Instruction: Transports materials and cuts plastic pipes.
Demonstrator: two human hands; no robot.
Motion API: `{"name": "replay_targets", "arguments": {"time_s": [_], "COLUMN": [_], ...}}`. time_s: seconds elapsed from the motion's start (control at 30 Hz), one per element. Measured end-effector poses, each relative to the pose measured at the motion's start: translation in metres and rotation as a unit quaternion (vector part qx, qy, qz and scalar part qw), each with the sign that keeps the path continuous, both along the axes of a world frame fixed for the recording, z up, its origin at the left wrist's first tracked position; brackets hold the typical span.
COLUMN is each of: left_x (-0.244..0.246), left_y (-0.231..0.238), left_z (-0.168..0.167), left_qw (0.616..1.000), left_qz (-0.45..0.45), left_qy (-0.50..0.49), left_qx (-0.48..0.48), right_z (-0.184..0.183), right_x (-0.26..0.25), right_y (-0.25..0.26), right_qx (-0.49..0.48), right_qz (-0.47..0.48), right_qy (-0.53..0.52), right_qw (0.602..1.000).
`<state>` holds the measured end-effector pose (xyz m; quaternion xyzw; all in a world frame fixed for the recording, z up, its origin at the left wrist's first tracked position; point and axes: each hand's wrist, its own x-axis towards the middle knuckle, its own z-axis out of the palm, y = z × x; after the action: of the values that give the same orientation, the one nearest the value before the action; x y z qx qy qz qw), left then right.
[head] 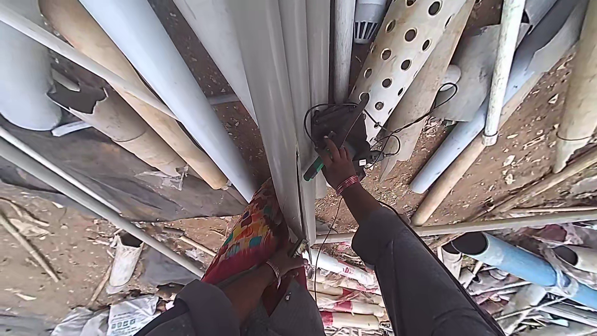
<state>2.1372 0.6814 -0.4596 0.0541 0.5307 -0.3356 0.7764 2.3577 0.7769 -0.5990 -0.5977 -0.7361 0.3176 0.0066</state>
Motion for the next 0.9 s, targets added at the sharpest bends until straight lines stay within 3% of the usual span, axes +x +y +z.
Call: {"name": "replay_targets", "arguments": {"time_s": [0.23, 0.43, 0.9], "left_x": [-0.001, -0.003, -0.013], "left_y": [0.002, 0.002, -0.009], "left_z": [0.002, 0.002, -0.005], "left_qw": [1.0, 1.0, 0.999], "left_qz": [0.005, 0.015, 0.026], "left_qy": [-0.008, -0.011, -0.042], "left_qx": [0.001, 0.007, 0.011], "right_z": [0.009, 0.017, 0.013], "right_x": [-0.003, 0.006, 0.027], "right_y": [-0.001, -0.009, -0.017], "right_qx": [-0.065, -0.173, -0.161], "right_qz": [-0.129, -0.238, -0.362], "right_qy": [-0.051, -0.068, -0.052], "right_qw": [0.988, 0.953, 0.917]}}
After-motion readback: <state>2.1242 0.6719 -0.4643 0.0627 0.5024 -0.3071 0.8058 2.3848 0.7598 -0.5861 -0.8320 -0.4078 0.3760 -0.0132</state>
